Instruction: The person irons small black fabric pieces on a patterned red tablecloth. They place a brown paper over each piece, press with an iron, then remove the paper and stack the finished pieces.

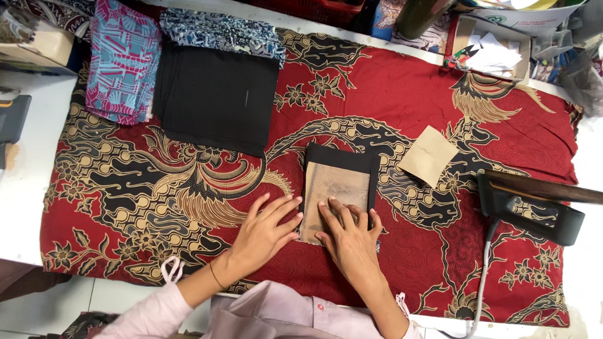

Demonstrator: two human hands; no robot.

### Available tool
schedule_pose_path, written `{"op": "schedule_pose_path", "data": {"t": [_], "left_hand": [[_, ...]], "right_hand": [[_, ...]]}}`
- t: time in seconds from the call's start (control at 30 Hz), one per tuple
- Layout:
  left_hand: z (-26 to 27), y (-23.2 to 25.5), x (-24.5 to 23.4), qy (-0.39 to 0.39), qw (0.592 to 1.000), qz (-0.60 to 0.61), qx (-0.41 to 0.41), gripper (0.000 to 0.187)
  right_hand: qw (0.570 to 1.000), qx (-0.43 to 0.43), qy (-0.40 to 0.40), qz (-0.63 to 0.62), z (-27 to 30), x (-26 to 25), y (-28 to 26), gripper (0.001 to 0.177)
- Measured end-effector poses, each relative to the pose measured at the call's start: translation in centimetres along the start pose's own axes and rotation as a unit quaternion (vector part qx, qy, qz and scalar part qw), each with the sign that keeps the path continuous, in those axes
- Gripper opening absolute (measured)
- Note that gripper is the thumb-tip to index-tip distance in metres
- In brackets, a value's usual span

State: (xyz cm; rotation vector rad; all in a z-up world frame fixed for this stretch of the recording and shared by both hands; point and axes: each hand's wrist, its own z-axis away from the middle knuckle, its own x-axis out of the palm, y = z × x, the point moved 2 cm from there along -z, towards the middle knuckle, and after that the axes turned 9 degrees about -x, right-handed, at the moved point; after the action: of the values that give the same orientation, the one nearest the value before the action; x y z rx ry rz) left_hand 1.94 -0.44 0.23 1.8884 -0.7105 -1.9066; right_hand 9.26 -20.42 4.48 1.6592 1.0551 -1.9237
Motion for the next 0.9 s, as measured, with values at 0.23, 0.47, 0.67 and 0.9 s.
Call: {"op": "schedule_pose_path", "data": {"t": [0.23,0.47,0.67,0.9], "left_hand": [[-4.0,-0.2,-1.7,-0.104,0.992,0.036,0.057,0.056],[-6.3,0.6,-2.2,-0.151,0.985,-0.027,0.076,0.088],[-6.7,1.7,-1.5,-0.166,0.973,-0.132,0.091,0.099],[-7.0,1.5,-0.8,-0.171,0.964,-0.175,0.107,0.102]], "right_hand": [[1.000,-0.010,0.013,-0.009,-0.1,-0.5,0.0,0.063],[0.999,-0.005,0.025,-0.022,-0.1,-0.7,0.0,0.058],[0.998,-0.008,0.059,-0.023,1.0,-0.4,0.8,0.050],[0.767,0.301,0.539,-0.176,11.2,-2.5,14.2,0.074]]}}
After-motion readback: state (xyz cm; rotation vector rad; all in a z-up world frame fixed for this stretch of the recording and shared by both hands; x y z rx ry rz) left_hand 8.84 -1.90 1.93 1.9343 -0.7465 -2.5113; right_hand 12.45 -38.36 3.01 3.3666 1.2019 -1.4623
